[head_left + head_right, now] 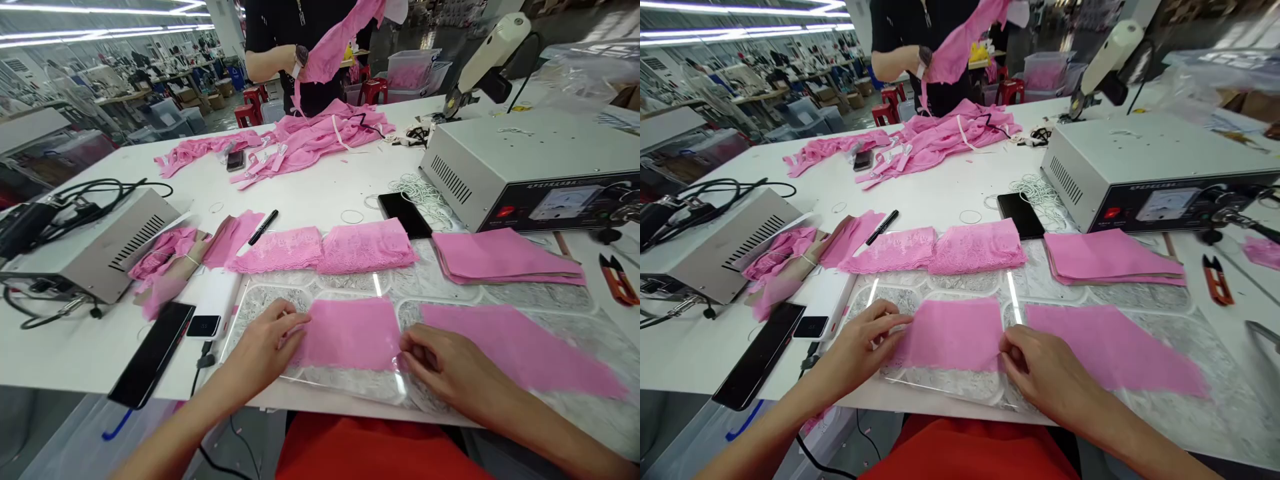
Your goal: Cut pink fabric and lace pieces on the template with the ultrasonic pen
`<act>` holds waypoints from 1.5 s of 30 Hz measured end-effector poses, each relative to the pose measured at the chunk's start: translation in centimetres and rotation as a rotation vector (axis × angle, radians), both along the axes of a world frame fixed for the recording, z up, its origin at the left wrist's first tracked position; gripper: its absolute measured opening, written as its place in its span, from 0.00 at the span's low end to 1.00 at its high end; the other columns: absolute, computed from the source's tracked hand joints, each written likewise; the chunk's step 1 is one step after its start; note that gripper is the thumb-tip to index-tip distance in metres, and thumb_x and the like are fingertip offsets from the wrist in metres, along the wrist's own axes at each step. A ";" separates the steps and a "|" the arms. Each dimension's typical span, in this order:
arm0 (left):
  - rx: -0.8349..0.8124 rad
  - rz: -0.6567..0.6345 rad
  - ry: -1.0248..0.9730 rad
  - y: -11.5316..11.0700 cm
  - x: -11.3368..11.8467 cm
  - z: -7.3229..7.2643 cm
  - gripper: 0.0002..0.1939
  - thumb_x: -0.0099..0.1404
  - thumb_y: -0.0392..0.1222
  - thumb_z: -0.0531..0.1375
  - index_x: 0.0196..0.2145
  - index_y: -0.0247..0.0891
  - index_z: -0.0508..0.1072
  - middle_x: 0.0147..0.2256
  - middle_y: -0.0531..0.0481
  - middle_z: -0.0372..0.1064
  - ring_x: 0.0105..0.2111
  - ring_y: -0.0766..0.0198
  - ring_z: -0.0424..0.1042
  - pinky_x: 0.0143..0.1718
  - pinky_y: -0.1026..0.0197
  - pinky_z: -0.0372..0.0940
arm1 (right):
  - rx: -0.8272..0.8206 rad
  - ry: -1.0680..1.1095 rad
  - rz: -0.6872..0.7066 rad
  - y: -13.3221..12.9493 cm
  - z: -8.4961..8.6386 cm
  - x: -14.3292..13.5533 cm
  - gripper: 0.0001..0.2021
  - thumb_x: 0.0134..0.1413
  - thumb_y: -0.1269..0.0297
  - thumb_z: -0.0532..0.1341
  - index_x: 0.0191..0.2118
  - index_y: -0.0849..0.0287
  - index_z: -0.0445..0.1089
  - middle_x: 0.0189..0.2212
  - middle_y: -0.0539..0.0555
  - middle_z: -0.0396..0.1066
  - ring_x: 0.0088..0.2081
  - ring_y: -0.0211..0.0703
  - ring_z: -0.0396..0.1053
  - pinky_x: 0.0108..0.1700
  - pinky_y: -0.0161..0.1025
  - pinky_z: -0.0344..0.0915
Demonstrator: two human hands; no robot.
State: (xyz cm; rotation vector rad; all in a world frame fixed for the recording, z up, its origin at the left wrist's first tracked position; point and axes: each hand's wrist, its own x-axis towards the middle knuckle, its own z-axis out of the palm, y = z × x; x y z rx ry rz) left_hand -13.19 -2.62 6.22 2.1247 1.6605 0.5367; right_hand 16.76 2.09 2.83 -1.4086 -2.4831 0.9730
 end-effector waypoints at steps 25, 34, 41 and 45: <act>-0.635 -0.855 0.037 13.2 12.4 -0.4 0.06 0.57 0.28 0.61 0.26 0.36 0.72 0.25 0.57 0.68 0.27 0.68 0.65 0.28 0.67 0.56 | 0.503 0.324 -0.003 -1.4 -2.1 0.8 0.07 0.60 0.74 0.55 0.34 0.58 0.68 0.26 0.50 0.68 0.23 0.32 0.63 0.25 0.30 0.60; -0.617 -0.830 -0.061 12.9 11.2 -0.4 0.05 0.59 0.28 0.62 0.29 0.35 0.72 0.22 0.59 0.63 0.25 0.71 0.62 0.29 0.68 0.56 | 0.212 0.242 -0.169 -1.3 -1.3 -0.2 0.09 0.57 0.64 0.58 0.27 0.59 0.68 0.18 0.46 0.59 0.20 0.33 0.57 0.23 0.32 0.55; -0.609 -0.818 -0.049 13.0 11.0 -0.3 0.07 0.56 0.30 0.64 0.33 0.38 0.76 0.22 0.59 0.63 0.24 0.71 0.63 0.27 0.68 0.55 | 0.116 0.260 -0.224 -1.1 -1.4 -0.5 0.11 0.55 0.66 0.55 0.23 0.59 0.64 0.17 0.45 0.55 0.21 0.32 0.53 0.24 0.32 0.51; -0.654 -0.852 -0.017 13.4 11.6 0.0 0.09 0.50 0.29 0.68 0.29 0.38 0.77 0.20 0.60 0.63 0.23 0.70 0.62 0.25 0.68 0.54 | 0.113 0.315 -0.227 -1.1 -1.0 -0.6 0.11 0.54 0.66 0.56 0.21 0.59 0.61 0.17 0.45 0.54 0.20 0.32 0.52 0.23 0.32 0.50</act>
